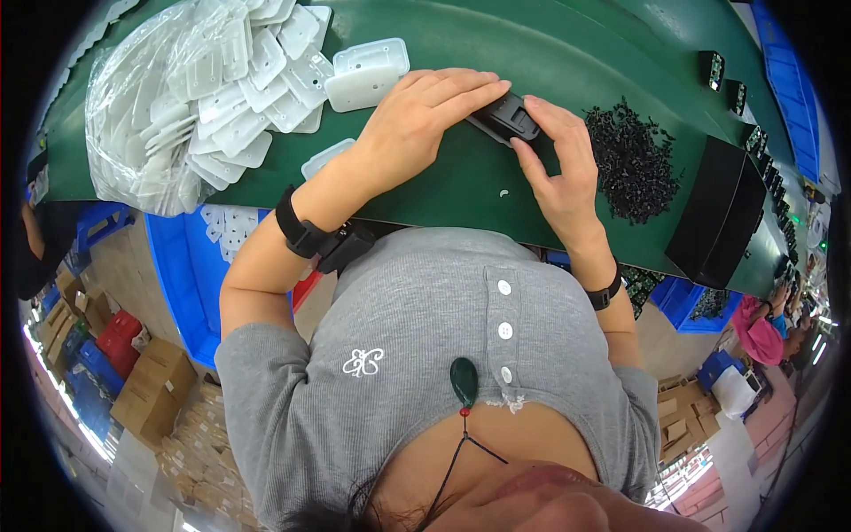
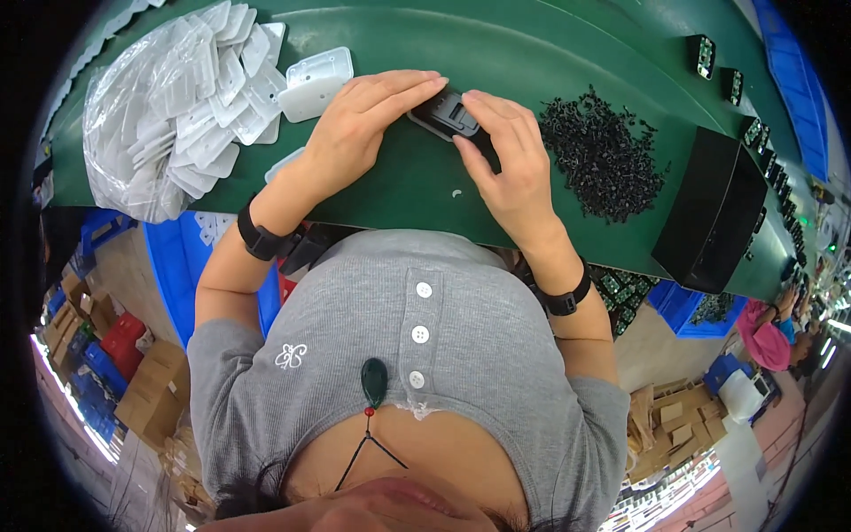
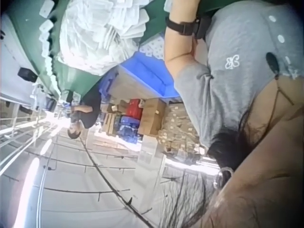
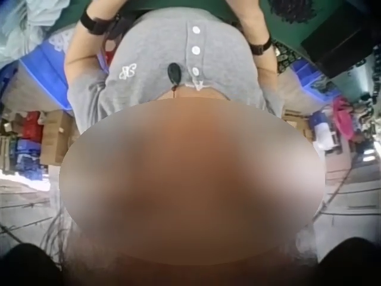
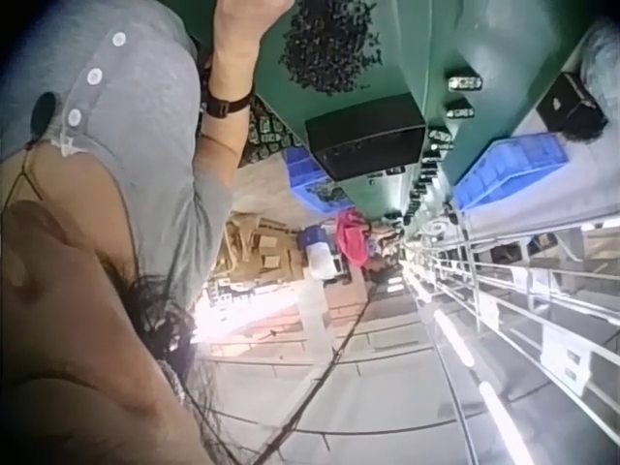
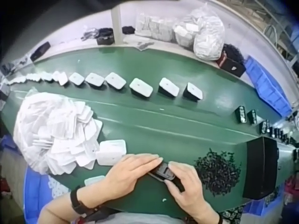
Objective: The person picks up a white plastic plate and a black rubber piece, fits the rubber piece into the plate, and then presses the assembled unit onto a black electronic housing before placing it on the conveyor belt.
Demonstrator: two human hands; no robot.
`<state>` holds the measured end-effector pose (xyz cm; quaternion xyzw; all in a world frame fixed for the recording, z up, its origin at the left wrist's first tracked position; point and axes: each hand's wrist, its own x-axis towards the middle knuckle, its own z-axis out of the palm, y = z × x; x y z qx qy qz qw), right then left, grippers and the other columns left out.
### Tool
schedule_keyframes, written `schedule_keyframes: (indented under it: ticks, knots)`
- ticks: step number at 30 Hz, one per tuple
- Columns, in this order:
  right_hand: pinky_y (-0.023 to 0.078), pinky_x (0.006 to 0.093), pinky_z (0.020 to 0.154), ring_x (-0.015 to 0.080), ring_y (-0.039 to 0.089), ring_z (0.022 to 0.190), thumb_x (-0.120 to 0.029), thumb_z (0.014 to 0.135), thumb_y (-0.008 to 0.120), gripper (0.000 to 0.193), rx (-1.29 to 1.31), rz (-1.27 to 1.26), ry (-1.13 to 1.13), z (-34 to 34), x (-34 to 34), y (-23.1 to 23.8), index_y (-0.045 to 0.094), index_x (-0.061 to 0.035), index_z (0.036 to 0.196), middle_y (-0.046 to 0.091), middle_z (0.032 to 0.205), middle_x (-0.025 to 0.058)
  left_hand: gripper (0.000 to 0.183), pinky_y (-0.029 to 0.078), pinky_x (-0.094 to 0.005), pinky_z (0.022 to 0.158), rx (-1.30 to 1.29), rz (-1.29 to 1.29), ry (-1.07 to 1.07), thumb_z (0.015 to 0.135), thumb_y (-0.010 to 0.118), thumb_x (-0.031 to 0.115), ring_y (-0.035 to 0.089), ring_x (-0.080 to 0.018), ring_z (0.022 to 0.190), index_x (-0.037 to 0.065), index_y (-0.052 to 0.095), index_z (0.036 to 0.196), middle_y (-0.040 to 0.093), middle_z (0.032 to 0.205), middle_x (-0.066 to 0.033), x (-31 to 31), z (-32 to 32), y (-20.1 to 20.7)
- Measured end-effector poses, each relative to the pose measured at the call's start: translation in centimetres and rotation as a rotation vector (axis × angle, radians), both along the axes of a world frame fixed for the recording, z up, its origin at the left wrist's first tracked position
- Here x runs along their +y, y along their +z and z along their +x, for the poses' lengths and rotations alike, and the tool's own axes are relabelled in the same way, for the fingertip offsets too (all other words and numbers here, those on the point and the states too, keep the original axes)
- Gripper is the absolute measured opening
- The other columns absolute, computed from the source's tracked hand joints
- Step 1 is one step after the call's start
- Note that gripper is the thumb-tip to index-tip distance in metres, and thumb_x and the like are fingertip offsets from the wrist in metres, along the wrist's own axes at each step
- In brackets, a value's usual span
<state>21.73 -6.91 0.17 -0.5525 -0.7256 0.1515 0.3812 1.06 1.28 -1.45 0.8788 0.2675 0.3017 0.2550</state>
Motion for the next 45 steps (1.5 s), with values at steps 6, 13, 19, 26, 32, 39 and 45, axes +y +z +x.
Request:
schedule_keyframes:
  ticks: [6, 13, 19, 26, 32, 39, 45]
  knots:
    - [0.049, 0.04, 0.092, 0.0324, 0.059, 0.108, -0.001, 0.076, 0.073, 0.046, -0.06, -0.021, 0.023, -0.1, -0.1, 0.1, 0.061, -0.0032, 0.12, 0.063, 0.119, 0.0127, 0.051, 0.044, -0.0381, 0.095, 0.042, 0.063, 0.008, 0.075, 0.055, -0.006, 0.058, -0.0245, 0.115, 0.008, 0.062, 0.124, 0.061, 0.126, -0.0059, -0.3, -0.4, -0.8]
    - [0.048, 0.0388, 0.093, 0.0314, 0.06, 0.109, 0.002, 0.076, 0.074, 0.05, -0.151, -0.008, -0.025, -1.0, -0.7, -0.6, 0.06, -0.0021, 0.124, 0.062, 0.122, 0.0148, 0.051, 0.044, -0.0377, 0.096, 0.112, 0.126, 0.008, 0.077, 0.055, -0.002, 0.057, -0.0227, 0.118, 0.009, 0.061, 0.127, 0.06, 0.13, -0.0049, -0.6, -0.7, -0.5]
    - [0.048, 0.0381, 0.09, 0.0305, 0.06, 0.106, 0.0, 0.076, 0.074, 0.052, -0.157, -0.025, -0.042, -1.1, -0.9, -1.0, 0.06, -0.0039, 0.126, 0.061, 0.123, 0.0136, 0.049, 0.045, -0.0374, 0.096, 0.23, 0.196, 0.018, 0.082, 0.055, 0.009, 0.055, -0.0199, 0.12, 0.01, 0.057, 0.131, 0.057, 0.134, -0.0039, -1.0, -0.6, -0.4]
    - [0.048, 0.0375, 0.091, 0.0301, 0.061, 0.105, -0.002, 0.075, 0.076, 0.052, -0.105, 0.044, -0.039, -0.5, -0.4, -1.4, 0.06, -0.0039, 0.125, 0.063, 0.12, 0.0132, 0.052, 0.047, -0.0362, 0.091, 0.209, 0.242, 0.054, 0.076, 0.069, 0.012, 0.058, -0.0204, 0.115, 0.005, 0.059, 0.127, 0.059, 0.13, -0.0059, -1.2, 0.1, 0.1]
    - [0.044, 0.03, 0.098, 0.0174, 0.058, 0.109, -0.01, 0.088, 0.07, 0.047, 0.481, -0.454, -0.091, 0.9, 1.8, 1.5, 0.053, -0.0011, 0.132, 0.062, 0.12, 0.0102, 0.043, 0.048, -0.0364, 0.086, 0.032, 0.13, 0.106, 0.08, 0.07, 0.018, 0.06, -0.0251, 0.102, 0.001, 0.062, 0.117, 0.063, 0.112, -0.011, -0.2, 1.6, -0.5]
    - [0.044, 0.0328, 0.099, 0.0192, 0.055, 0.113, -0.006, 0.089, 0.068, 0.057, 0.859, -0.381, -0.048, -0.5, 2.1, 2.0, 0.041, -0.0011, 0.138, 0.057, 0.125, 0.0127, 0.03, 0.049, -0.0337, 0.078, -0.217, -0.925, 0.082, 0.096, 0.059, 0.021, 0.063, -0.0282, 0.086, -0.006, 0.062, 0.11, 0.064, 0.097, -0.0166, -0.9, 1.7, 2.6]
    - [0.043, 0.0277, 0.096, 0.0137, 0.057, 0.106, -0.012, 0.094, 0.064, 0.035, 0.584, -0.189, -0.228, 8.4, 11.3, 2.4, 0.057, 0.004, 0.125, 0.063, 0.116, 0.0079, 0.051, 0.044, -0.0434, 0.09, 0.124, 0.169, 0.363, 0.075, 0.076, 0.019, 0.054, -0.0332, 0.105, 0.006, 0.06, 0.121, 0.059, 0.117, -0.0114, 0.0, -4.1, 2.3]
